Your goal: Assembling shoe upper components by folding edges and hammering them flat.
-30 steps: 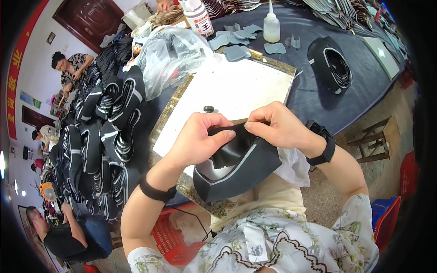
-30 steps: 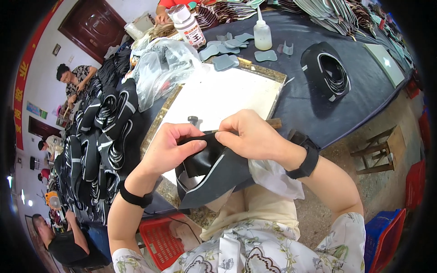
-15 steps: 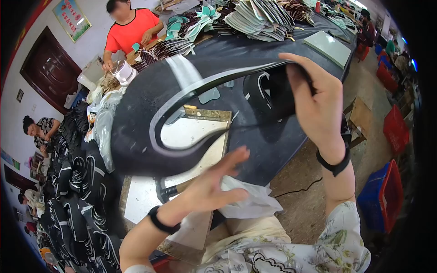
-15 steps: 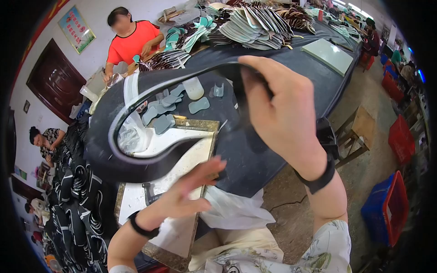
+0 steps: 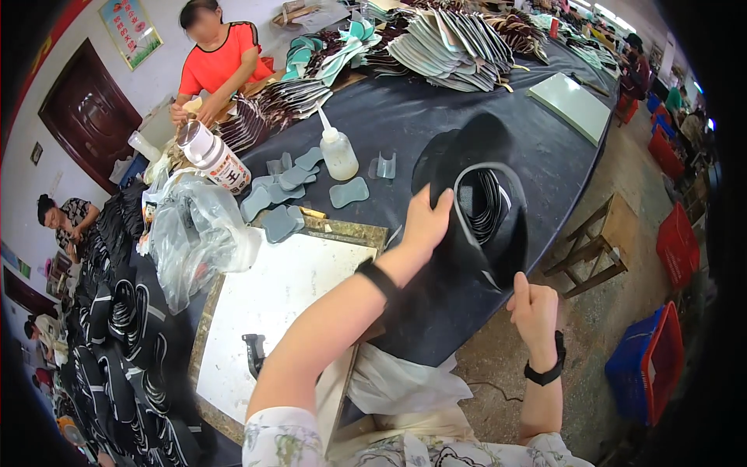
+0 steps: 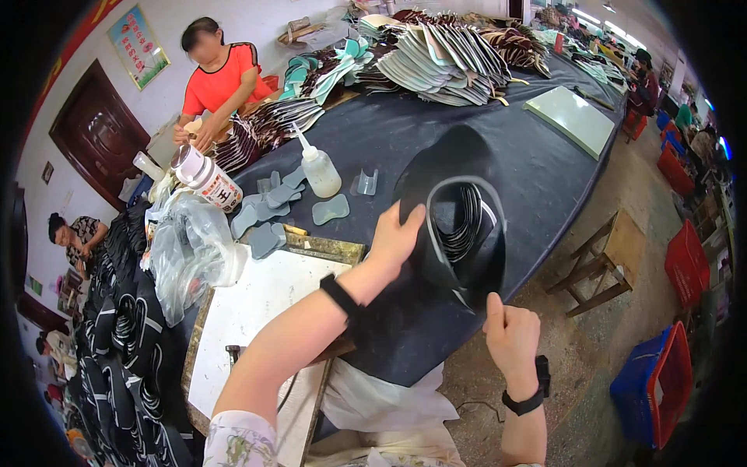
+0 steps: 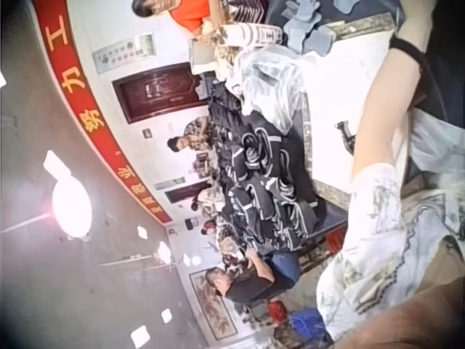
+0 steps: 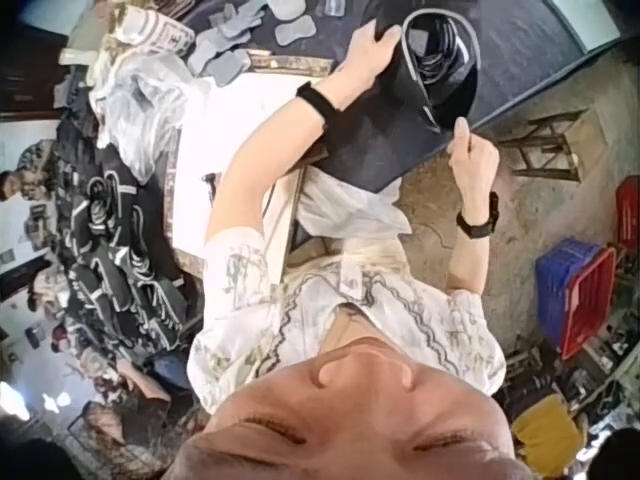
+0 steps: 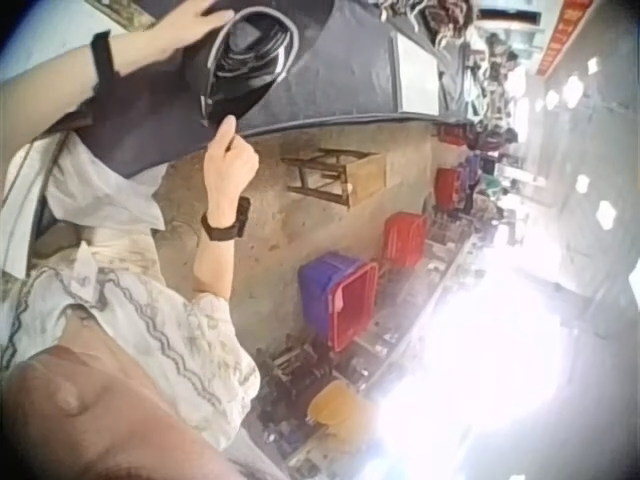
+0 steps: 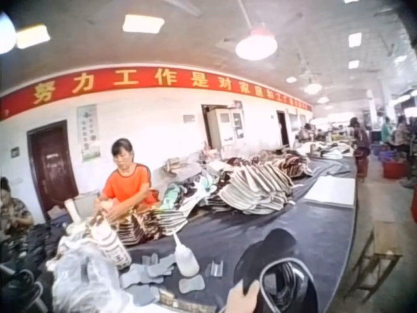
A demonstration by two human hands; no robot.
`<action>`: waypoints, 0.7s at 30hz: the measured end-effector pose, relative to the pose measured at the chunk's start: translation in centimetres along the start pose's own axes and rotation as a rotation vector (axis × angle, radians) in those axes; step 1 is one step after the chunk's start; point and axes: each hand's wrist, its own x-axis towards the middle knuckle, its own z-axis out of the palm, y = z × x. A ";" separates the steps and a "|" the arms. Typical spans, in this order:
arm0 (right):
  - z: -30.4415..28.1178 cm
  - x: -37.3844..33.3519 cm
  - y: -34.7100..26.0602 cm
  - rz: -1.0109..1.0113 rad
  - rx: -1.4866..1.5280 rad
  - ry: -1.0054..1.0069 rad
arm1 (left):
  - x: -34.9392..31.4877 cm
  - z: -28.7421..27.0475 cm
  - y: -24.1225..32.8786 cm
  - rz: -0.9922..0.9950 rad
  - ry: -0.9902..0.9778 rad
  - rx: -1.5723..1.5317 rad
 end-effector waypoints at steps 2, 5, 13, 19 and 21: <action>-0.1 0.5 0.7 0.026 -0.237 -0.080 | 3.2 -0.2 -2.5 -0.125 -0.014 0.021; 2.8 2.3 -3.0 -0.615 -0.022 0.154 | 7.9 -3.6 -8.4 -0.117 0.243 0.293; 9.7 9.9 -2.5 -0.919 -0.299 -0.111 | 3.0 -3.1 0.4 0.050 0.377 0.572; 6.5 9.1 -0.4 -0.946 -0.403 -0.015 | -8.8 -15.2 13.2 0.763 0.216 0.914; 6.1 6.9 1.3 -0.883 -0.241 -0.007 | -12.2 -23.3 16.2 0.902 0.316 1.110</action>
